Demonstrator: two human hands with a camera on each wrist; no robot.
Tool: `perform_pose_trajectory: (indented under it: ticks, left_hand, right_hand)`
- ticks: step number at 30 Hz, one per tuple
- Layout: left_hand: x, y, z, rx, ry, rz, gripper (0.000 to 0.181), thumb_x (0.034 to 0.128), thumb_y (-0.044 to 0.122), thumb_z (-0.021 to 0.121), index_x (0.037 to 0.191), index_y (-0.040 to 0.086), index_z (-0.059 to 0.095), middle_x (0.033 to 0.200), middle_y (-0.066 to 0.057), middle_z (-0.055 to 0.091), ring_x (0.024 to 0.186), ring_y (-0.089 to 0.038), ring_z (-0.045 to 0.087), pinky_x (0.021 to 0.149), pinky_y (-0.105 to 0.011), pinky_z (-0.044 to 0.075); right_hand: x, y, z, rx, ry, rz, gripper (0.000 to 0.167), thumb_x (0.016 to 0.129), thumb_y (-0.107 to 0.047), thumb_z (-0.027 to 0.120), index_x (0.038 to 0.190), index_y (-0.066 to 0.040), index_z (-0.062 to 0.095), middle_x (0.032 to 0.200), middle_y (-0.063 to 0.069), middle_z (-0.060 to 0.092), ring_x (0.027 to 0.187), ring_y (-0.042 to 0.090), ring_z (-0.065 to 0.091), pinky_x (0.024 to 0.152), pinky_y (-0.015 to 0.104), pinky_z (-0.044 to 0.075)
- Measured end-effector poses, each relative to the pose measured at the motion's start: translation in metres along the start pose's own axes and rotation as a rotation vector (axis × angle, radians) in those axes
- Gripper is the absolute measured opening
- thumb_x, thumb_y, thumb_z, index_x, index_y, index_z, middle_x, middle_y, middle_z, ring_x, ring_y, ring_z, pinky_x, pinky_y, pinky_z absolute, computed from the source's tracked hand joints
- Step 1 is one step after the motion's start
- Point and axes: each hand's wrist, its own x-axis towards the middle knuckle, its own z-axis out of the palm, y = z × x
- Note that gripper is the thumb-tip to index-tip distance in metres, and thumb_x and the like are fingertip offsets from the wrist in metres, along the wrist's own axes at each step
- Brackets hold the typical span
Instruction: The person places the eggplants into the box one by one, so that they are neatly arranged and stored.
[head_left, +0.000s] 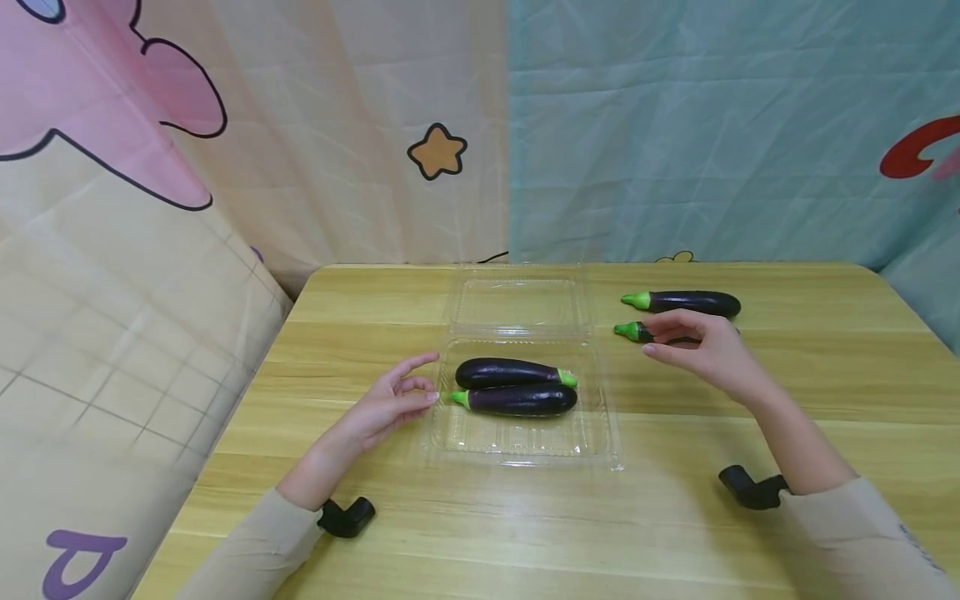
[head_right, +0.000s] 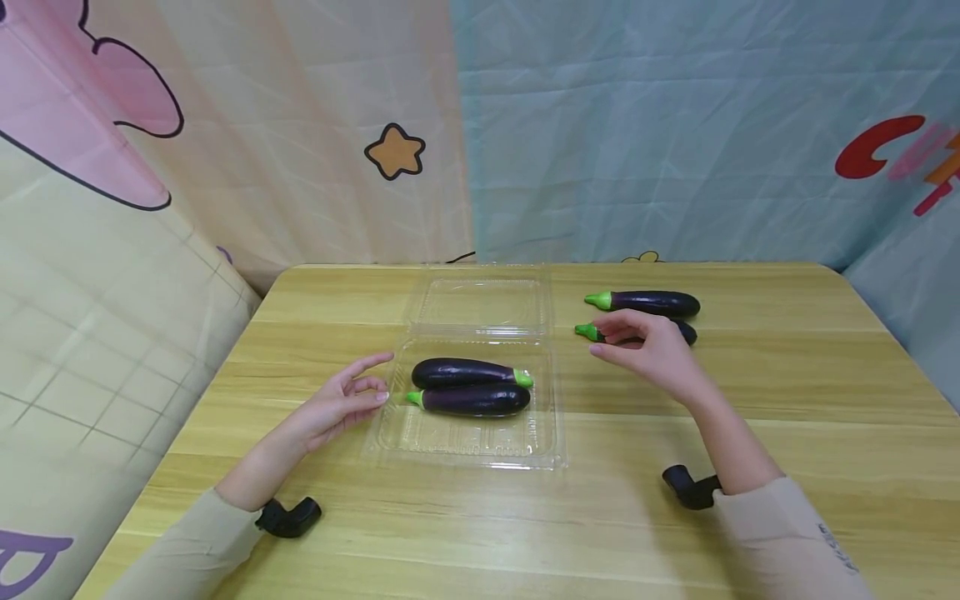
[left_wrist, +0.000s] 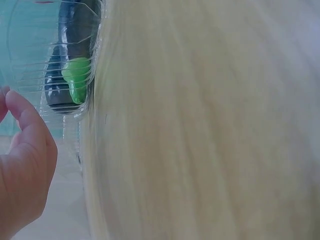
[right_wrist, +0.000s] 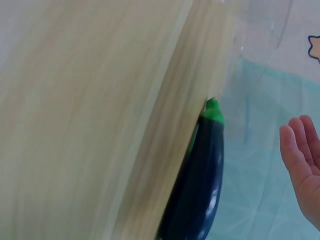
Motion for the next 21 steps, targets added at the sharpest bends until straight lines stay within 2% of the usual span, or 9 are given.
perform_pose_trajectory:
  ticks: [3, 10, 21]
  left_hand:
    - [0.0, -0.001, -0.001, 0.008, -0.004, 0.001, 0.067, 0.088, -0.001, 0.058, 0.146, 0.007, 0.025, 0.094, -0.001, 0.053, 0.078, -0.008, 0.056, 0.071, -0.019, 0.048]
    - [0.001, -0.001, -0.001, 0.013, -0.007, 0.0, 0.068, 0.0879, 0.0, 0.06, 0.146, 0.006, 0.025, 0.094, -0.001, 0.053, 0.078, -0.009, 0.056, 0.071, -0.019, 0.048]
    - [0.001, 0.0, -0.001, 0.02, -0.003, -0.009, 0.068, 0.0875, 0.001, 0.061, 0.146, 0.006, 0.026, 0.094, -0.002, 0.054, 0.078, -0.009, 0.056, 0.071, -0.02, 0.048]
  right_hand:
    - [-0.003, 0.007, -0.006, -0.009, 0.008, 0.027, 0.043, 0.086, -0.022, 0.068, 0.119, 0.002, 0.056, 0.105, 0.01, 0.061, 0.088, 0.003, 0.059, 0.07, 0.019, 0.051]
    - [-0.008, 0.02, -0.022, -0.035, 0.031, 0.048, 0.039, 0.087, -0.022, 0.067, 0.118, -0.002, 0.057, 0.104, 0.009, 0.061, 0.088, 0.001, 0.057, 0.069, 0.016, 0.049]
    - [-0.015, 0.039, -0.05, -0.145, 0.076, 0.149, 0.046, 0.086, -0.028, 0.067, 0.123, -0.004, 0.054, 0.104, -0.012, 0.057, 0.089, -0.007, 0.05, 0.067, 0.013, 0.043]
